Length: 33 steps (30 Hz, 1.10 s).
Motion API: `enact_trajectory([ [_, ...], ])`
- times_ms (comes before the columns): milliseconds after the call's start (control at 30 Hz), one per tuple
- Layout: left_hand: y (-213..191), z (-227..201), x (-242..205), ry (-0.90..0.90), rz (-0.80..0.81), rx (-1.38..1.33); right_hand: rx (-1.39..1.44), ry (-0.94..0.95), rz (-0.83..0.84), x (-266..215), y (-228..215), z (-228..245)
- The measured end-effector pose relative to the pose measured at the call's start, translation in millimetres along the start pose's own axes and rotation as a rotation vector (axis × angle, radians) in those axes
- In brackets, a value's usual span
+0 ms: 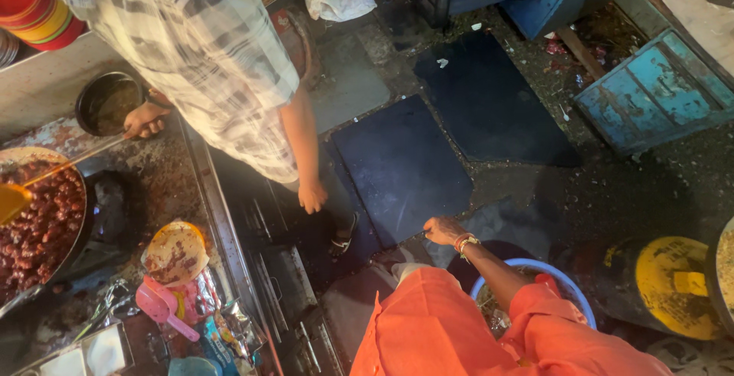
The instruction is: The person stir-fries noodles in a large wok using a metal spatula. They add red powder seasoning and liquid sauces from bottles, then toss the noodles repeatedly to mix the ingredients. The person also handles a small container of spices and a plastic bag of noodles during the process.
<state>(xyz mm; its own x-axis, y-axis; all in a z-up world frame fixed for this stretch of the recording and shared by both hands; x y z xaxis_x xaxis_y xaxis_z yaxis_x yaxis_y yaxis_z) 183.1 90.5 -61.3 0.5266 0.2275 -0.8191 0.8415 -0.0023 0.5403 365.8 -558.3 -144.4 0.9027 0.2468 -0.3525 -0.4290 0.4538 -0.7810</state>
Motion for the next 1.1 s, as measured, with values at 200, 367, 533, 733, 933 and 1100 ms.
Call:
enact_trajectory([
  [200,-14.1,6.5,-6.5,0.01,0.086,-0.151,0.026,-0.026,0.049,-9.3,-1.5,2.8],
  [367,-87.1,-8.7,-53.4,0.046,0.2,-0.346,0.018,-0.05,0.119,-4.0,-11.4,18.4],
  [533,-131.5,3.6,-54.5,0.239,0.098,-0.278,0.052,-0.107,0.203,13.7,-9.7,55.4],
  [733,-140.3,31.2,-69.4,0.264,0.049,-0.253,-0.081,-0.415,0.202,57.3,5.3,153.2],
  [933,-125.3,50.0,-99.4,0.284,0.097,-0.261,-0.108,-0.672,0.324,57.9,30.0,288.9],
  [1100,-109.0,65.1,-121.1,0.294,0.104,-0.228,-0.153,-0.805,0.443,16.8,50.8,376.2],
])
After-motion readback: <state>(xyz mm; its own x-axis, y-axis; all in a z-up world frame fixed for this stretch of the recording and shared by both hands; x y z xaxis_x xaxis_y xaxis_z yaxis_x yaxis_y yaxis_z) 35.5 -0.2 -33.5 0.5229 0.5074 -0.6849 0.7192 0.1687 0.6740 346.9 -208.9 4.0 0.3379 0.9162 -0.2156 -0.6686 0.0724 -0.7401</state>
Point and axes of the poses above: each hand's wrist, its own x-axis towards the middle knuckle, its own y-axis out of the palm, z = x × y, the point moved 10 cm from there along x, towards the middle knuckle, and after that the axes turned 15 degrees about -y, right-handed, at the moved point
